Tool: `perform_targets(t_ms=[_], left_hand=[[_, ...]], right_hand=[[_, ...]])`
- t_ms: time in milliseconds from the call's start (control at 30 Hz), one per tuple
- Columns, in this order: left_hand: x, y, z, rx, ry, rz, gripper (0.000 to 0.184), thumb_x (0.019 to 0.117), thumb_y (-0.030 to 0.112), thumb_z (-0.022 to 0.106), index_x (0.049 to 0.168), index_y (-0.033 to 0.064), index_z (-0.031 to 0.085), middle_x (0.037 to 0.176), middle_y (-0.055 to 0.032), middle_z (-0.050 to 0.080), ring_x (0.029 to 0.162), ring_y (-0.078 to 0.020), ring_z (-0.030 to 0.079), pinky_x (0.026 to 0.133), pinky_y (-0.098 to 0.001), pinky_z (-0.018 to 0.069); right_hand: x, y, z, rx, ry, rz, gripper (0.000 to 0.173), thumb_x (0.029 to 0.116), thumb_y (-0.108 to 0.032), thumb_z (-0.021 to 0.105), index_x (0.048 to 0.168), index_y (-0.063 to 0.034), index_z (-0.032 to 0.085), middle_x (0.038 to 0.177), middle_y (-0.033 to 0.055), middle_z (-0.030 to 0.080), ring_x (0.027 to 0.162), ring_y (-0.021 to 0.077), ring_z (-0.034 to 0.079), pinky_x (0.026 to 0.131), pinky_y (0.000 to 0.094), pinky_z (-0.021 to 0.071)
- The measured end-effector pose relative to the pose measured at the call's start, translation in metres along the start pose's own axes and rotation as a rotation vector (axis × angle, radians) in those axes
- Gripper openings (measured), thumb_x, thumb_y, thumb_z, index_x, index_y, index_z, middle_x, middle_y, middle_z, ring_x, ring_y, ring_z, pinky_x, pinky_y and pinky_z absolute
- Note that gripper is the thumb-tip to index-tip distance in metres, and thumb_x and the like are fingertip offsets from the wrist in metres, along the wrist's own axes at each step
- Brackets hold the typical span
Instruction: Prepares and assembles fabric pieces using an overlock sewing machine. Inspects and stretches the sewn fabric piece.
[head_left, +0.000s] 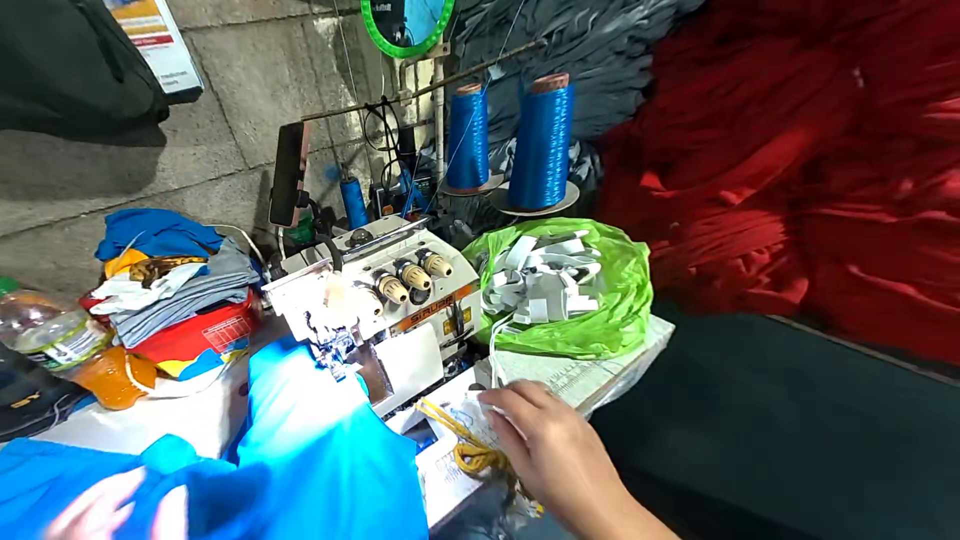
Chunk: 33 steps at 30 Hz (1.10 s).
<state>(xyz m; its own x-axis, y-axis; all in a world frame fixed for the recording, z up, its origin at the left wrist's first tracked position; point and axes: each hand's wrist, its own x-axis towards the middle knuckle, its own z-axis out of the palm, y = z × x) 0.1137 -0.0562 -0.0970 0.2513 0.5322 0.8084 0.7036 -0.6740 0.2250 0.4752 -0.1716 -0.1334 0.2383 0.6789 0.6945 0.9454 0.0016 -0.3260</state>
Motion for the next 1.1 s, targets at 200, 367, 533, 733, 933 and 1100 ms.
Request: perform_targets(t_ms=[200,367,533,733,933,1100], left_hand=[[0.037,0.117,0.052,-0.404,-0.203,0.252,0.017,0.1007,0.024,0.062,0.106,0.0080,0.065,0.107,-0.0128,0.068,0.110,-0.0153,0.061,0.097,-0.0241,0.0465],[0.041,0.139,0.074,-0.704,-0.400,0.050,0.031,0.0937,0.007,0.067,0.119,-0.0110,0.065,0.114,-0.0210,0.072,0.102,-0.0152,0.070,0.085,-0.0242,0.0562],[0.038,0.157,0.073,-1.157,-0.672,-0.690,0.036,0.0961,0.000,0.059,0.131,-0.0068,0.054,0.108,-0.0034,0.069,0.089,-0.0066,0.068,0.076,-0.0245,0.0582],[0.032,0.155,0.069,-1.208,-0.431,-0.702,0.012,0.0951,-0.004,0.058,0.097,0.0026,0.068,0.092,0.0032,0.068,0.074,-0.0004,0.064,0.067,-0.0177,0.0559],[0.041,0.132,0.041,-1.100,-0.341,-0.376,0.027,0.0932,-0.005,0.057,0.093,0.0191,0.071,0.088,0.0172,0.074,0.079,0.0053,0.068,0.073,-0.0178,0.0570],[0.050,0.102,0.015,-1.067,-0.374,-0.190,0.022,0.1013,0.014,0.060,0.104,0.0304,0.073,0.101,0.0213,0.072,0.092,0.0068,0.066,0.082,-0.0161,0.0547]], right_hand=[[0.047,-0.001,0.022,-0.166,-0.664,0.043,0.020,0.0992,-0.011,0.062,0.112,-0.0002,0.073,0.123,0.0207,0.067,0.125,0.0423,0.057,0.097,0.0589,0.0480],[0.046,0.002,-0.003,0.377,-0.509,0.110,0.020,0.0979,-0.013,0.061,0.097,0.0016,0.074,0.097,0.0170,0.072,0.098,0.0315,0.069,0.088,0.0497,0.0539],[0.049,-0.028,-0.020,0.934,-0.500,0.283,0.015,0.0965,-0.017,0.062,0.092,-0.0044,0.070,0.081,-0.0036,0.068,0.075,-0.0009,0.064,0.071,0.0180,0.0532],[0.039,-0.057,-0.015,1.015,-0.430,0.250,0.012,0.0957,-0.008,0.061,0.092,0.0009,0.069,0.085,0.0014,0.069,0.079,0.0007,0.065,0.075,0.0191,0.0551],[0.032,-0.092,-0.009,0.859,-0.113,-0.027,0.015,0.0962,-0.006,0.062,0.091,0.0037,0.072,0.084,0.0133,0.073,0.082,0.0200,0.070,0.081,0.0364,0.0549],[0.040,-0.120,-0.003,0.899,-0.043,-0.150,0.017,0.0978,-0.007,0.060,0.091,0.0028,0.072,0.082,0.0131,0.072,0.082,0.0216,0.069,0.078,0.0356,0.0532]])
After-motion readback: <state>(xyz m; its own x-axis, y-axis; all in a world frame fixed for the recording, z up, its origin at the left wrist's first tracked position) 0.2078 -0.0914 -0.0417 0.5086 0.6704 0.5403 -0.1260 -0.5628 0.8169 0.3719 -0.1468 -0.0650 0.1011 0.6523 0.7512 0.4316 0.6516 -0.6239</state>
